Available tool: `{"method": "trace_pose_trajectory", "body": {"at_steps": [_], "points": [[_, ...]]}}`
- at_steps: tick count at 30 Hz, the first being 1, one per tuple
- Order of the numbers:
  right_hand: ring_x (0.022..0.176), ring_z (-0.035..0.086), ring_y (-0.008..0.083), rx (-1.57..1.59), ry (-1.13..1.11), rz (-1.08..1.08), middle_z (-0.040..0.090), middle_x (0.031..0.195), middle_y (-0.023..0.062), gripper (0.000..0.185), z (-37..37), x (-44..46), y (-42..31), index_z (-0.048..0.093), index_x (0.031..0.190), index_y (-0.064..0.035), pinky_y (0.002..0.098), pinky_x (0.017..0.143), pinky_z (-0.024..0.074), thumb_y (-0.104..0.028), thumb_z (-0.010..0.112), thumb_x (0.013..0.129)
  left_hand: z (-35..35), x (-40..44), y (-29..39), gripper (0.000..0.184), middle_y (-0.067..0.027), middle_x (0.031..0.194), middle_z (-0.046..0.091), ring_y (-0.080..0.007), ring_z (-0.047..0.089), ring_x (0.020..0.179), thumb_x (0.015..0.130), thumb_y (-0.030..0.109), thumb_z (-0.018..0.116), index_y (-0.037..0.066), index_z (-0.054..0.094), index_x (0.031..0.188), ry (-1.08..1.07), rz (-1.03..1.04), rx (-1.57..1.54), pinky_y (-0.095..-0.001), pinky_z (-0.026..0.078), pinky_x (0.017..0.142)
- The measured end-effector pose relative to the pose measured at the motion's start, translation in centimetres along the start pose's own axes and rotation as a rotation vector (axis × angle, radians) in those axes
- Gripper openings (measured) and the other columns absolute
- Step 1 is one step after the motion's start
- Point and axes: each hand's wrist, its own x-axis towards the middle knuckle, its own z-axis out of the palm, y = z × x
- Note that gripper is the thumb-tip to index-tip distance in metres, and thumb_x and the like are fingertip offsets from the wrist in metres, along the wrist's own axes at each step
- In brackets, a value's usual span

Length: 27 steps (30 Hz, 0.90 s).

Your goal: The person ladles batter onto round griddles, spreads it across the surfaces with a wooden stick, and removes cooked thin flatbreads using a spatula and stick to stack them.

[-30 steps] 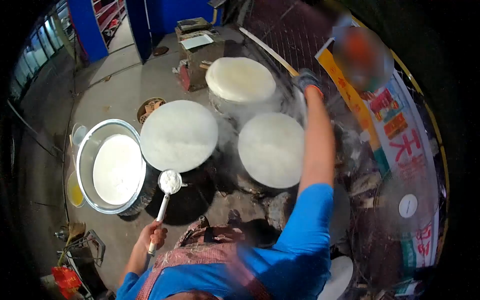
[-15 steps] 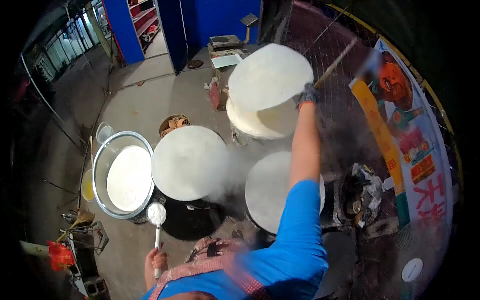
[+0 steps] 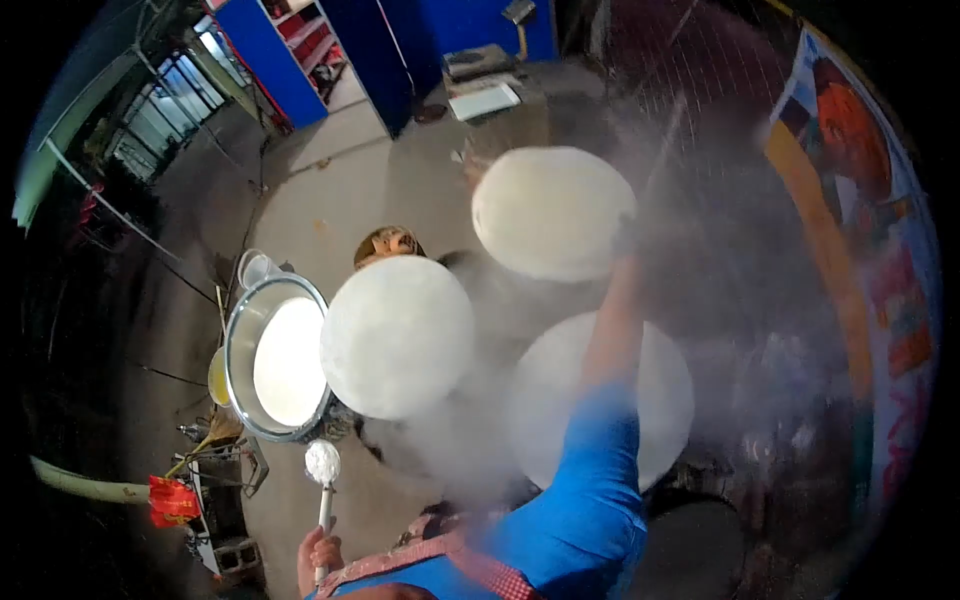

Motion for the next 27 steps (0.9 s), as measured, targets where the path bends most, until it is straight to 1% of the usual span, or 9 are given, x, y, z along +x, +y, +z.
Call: {"method": "trace_pose_trajectory", "body": {"at_steps": [2,4,6,10,14,17,22,25,27], "points": [[0.055,0.047,0.0223,-0.369,-0.086,-0.17,0.052,0.062,0.0076,0.024,-3.6,0.3,-1.5,0.051,0.073,-0.0051,0.0376,0.05,0.0385,-0.026,0.063,0.07,1.9,0.1,-2.8,0.032,0.0023,0.053,0.03,-0.0034,0.029,0.038,0.086,0.018,0.04,0.01,0.044,0.118,-0.03,0.137,0.03,-0.0175,0.031,0.035],[0.057,0.049,0.0225,-0.846,-0.165,-0.428,0.053,0.065,0.0079,0.025,-9.3,-1.4,-4.8,0.053,0.076,-0.0048,0.0372,0.053,0.0396,-0.027,0.063,0.069,1.1,0.7,-1.0,0.03,0.0018,0.054,0.031,-0.0034,0.029,0.038,0.087,0.019,0.04,0.01,0.045,0.115,-0.025,0.111,0.087,-0.0178,0.03,0.034],[0.06,0.05,0.0227,-1.106,-0.252,-0.61,0.055,0.067,0.0081,0.027,-14.7,-5.0,-8.1,0.054,0.079,-0.0045,0.0368,0.055,0.0407,-0.028,0.064,0.069,2.0,1.5,-1.9,0.028,0.0014,0.053,0.031,-0.0043,0.029,0.038,0.086,0.021,0.04,0.012,0.048,0.112,0.01,0.048,0.106,-0.0185,0.029,0.034],[0.066,0.053,0.0231,-1.244,-0.459,-0.636,0.058,0.072,0.0086,0.032,-22.6,-10.6,-8.7,0.057,0.085,-0.0039,0.0361,0.06,0.0429,-0.03,0.065,0.069,2.0,2.0,-0.3,0.034,0.0001,0.055,0.034,-0.0048,0.031,0.038,0.088,0.021,0.038,0.016,0.041,0.121,0.014,0.011,0.226,-0.0176,0.029,0.032],[0.079,0.055,0.0273,-1.336,-0.676,-0.455,0.06,0.088,0.0133,0.045,-25.9,-5.7,-4.2,0.057,0.097,-0.0036,0.0356,0.071,0.0429,-0.036,0.066,0.066,4.0,2.6,-1.9,0.033,-0.001,0.055,0.034,-0.0054,0.032,0.038,0.088,0.021,0.037,0.016,0.04,0.121,0.036,-0.02,0.251,-0.0182,0.03,0.03],[0.08,0.055,0.0326,-1.615,-0.599,-0.688,0.059,0.089,0.0164,0.038,-26.4,-5.1,-4.1,0.058,0.091,-0.0047,0.0387,0.071,0.0439,-0.033,0.064,0.067,3.9,2.6,-2.5,0.04,-0.0026,0.056,0.032,-0.0075,0.032,0.04,0.09,0.021,0.034,0.012,0.029,0.129,-0.044,-0.039,0.266,-0.0214,0.032,0.033],[0.082,0.054,0.035,-1.595,-0.584,-0.952,0.057,0.086,0.0195,0.036,-27.4,-5.9,-4.7,0.056,0.093,-0.0039,0.0407,0.071,0.0436,-0.03,0.061,0.068,5.2,1.9,-3.3,0.033,-0.0021,0.053,0.033,-0.007,0.032,0.036,0.088,0.019,0.036,0.013,0.04,0.12,0.037,-0.085,0.257,-0.0187,0.029,0.029],[0.084,0.053,0.0356,-1.592,-0.622,-0.854,0.056,0.092,0.0221,0.046,-26.0,-12.2,-9.7,0.053,0.103,-0.0024,0.0415,0.072,0.043,-0.037,0.057,0.073,4.8,1.5,-2.4,0.04,-0.0039,0.057,0.033,-0.0079,0.034,0.041,0.09,0.019,0.032,0.014,0.027,0.129,-0.055,-0.146,0.255,-0.0219,0.033,0.034],[0.081,0.054,0.0355,-1.638,-0.59,-1.008,0.056,0.088,0.0218,0.046,-25.6,-13.9,-11.0,0.053,0.102,-0.0022,0.0417,0.069,0.0433,-0.038,0.056,0.073,4.8,1.3,-1.5,0.039,-0.0037,0.056,0.034,-0.0074,0.033,0.039,0.09,0.019,0.033,0.015,0.029,0.128,-0.004,-0.158,0.3,-0.021,0.032,0.032]]}}
